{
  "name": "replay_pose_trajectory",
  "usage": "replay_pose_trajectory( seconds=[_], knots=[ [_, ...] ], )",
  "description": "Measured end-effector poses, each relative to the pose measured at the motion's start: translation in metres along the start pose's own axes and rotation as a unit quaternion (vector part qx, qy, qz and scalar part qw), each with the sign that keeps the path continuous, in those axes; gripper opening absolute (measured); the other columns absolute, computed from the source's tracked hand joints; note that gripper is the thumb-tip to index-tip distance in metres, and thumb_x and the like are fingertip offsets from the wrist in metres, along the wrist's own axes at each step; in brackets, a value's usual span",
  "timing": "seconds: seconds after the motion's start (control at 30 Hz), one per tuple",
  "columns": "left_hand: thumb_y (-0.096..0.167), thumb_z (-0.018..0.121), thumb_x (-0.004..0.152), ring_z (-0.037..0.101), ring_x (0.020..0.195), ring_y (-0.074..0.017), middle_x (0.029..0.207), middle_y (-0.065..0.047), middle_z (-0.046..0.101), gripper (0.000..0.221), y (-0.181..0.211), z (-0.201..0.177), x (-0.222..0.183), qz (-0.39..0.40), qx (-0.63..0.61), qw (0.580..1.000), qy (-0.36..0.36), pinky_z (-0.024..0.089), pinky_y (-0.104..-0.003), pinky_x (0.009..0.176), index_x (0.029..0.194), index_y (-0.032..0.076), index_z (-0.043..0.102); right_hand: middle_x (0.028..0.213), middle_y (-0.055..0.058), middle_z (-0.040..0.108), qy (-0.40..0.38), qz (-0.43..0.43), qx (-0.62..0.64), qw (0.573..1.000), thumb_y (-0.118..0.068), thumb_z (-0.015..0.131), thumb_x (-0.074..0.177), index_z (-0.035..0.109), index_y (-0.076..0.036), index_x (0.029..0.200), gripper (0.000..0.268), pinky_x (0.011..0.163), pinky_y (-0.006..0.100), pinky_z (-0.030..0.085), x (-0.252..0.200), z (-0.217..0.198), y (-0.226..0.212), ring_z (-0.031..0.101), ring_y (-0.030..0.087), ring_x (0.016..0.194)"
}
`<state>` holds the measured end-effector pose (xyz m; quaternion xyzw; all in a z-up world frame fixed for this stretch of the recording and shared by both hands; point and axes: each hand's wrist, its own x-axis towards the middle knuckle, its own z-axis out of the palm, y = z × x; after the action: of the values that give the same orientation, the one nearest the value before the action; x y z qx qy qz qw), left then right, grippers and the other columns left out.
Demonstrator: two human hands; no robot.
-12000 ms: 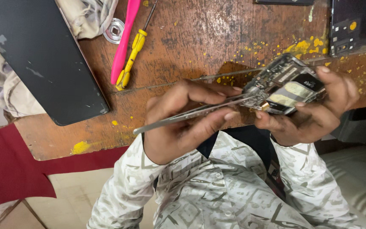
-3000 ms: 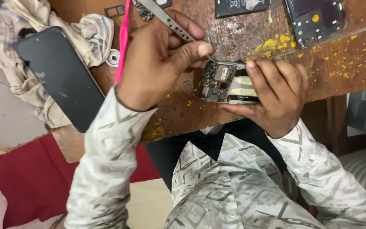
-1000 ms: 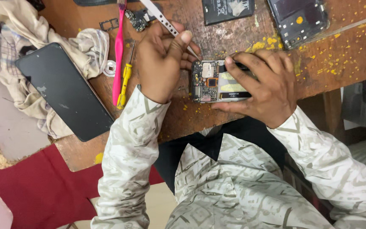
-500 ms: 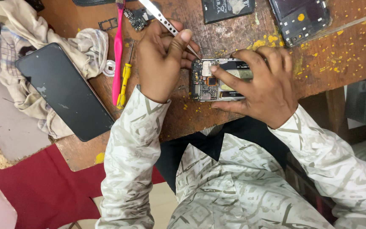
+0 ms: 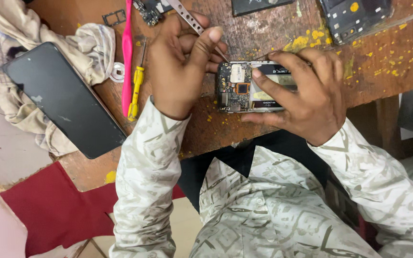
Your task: The person uses tweezers to manipulate small components and connectors on a disassembled smartphone motherboard. They repeatedly probe and adjust ribbon cables and connectors near the battery area while holding the device steady with the other hand.
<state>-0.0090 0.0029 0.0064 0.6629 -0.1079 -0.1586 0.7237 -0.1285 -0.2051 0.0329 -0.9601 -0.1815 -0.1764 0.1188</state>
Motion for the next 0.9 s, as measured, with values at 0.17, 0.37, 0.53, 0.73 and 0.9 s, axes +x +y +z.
replay_pose_trajectory(
  seconds=[0.17,0.37,0.53,0.73,0.9],
  knots=[
    [0.012,0.071,0.105,0.075,0.077,-0.0134,0.09,-0.008,0.075,0.024,0.009,-0.012,0.001,-0.024,0.043,0.998,-0.032,0.063,-0.026,0.066,0.118,-0.001,0.056,0.126,0.011,0.064,-0.006,0.001,-0.001,1.0,-0.066,0.082,0.081,0.077,-0.014,0.125,0.068,0.096,0.051,0.037,-0.005,0.004,0.003,0.052,0.034,0.112],
    [0.015,0.07,0.109,0.074,0.079,-0.0151,0.093,-0.011,0.075,0.024,0.007,-0.019,0.004,-0.021,0.004,0.997,-0.077,0.062,-0.028,0.068,0.12,-0.001,0.055,0.125,0.011,0.064,0.016,-0.012,-0.034,0.999,-0.069,0.077,0.086,0.074,-0.02,0.132,0.067,0.096,0.054,0.035,-0.012,0.009,0.005,0.05,0.033,0.112],
    [0.017,0.068,0.11,0.074,0.081,-0.0158,0.096,-0.012,0.076,0.023,0.005,-0.021,0.002,-0.027,-0.019,0.996,-0.08,0.062,-0.028,0.071,0.121,0.0,0.055,0.129,0.011,0.064,0.026,-0.013,-0.03,0.999,-0.069,0.073,0.093,0.071,-0.022,0.139,0.066,0.097,0.054,0.034,-0.017,0.012,0.007,0.05,0.034,0.115],
    [0.017,0.068,0.112,0.073,0.078,-0.0147,0.094,-0.013,0.076,0.022,0.001,-0.023,0.001,-0.027,-0.042,0.995,-0.082,0.061,-0.027,0.071,0.121,0.0,0.056,0.125,0.01,0.064,0.034,-0.024,-0.041,0.998,-0.07,0.07,0.093,0.072,-0.024,0.138,0.065,0.095,0.053,0.034,-0.015,0.014,0.009,0.049,0.033,0.112],
    [0.017,0.068,0.112,0.072,0.076,-0.014,0.096,-0.013,0.076,0.021,0.001,-0.022,0.001,-0.025,-0.042,0.996,-0.079,0.061,-0.028,0.072,0.12,0.001,0.056,0.126,0.01,0.064,0.022,-0.021,-0.029,0.999,-0.071,0.069,0.095,0.071,-0.022,0.138,0.065,0.095,0.054,0.034,-0.014,0.013,0.009,0.049,0.033,0.113]
  ],
)
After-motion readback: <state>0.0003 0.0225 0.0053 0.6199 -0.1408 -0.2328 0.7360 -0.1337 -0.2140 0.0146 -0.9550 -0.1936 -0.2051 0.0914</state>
